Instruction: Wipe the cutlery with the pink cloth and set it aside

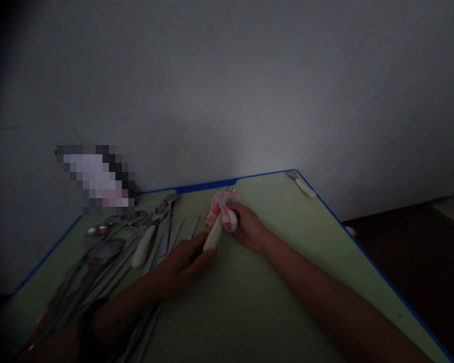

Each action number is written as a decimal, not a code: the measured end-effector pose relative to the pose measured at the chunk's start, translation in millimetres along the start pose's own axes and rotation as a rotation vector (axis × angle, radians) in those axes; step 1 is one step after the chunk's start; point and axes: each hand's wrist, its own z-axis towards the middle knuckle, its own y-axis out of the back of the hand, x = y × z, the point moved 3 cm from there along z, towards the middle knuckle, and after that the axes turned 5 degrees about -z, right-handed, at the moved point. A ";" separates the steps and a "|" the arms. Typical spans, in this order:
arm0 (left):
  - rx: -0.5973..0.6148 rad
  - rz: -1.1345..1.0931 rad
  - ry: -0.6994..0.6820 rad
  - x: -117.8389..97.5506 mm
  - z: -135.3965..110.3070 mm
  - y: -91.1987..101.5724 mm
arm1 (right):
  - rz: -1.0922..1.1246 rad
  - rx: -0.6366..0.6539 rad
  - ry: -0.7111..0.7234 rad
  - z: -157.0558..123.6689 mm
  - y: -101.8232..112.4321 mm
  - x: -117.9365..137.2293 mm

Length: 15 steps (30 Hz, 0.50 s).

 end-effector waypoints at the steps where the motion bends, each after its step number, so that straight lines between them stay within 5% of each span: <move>1: 0.006 0.002 0.000 -0.5 0.3 0.2 | 0.007 0.002 0.005 0.1 0.3 0.2; 15: 0.050 0.047 -0.028 -3.6 0.2 0.2 | -0.051 -0.001 0.114 1.6 5.6 -2.0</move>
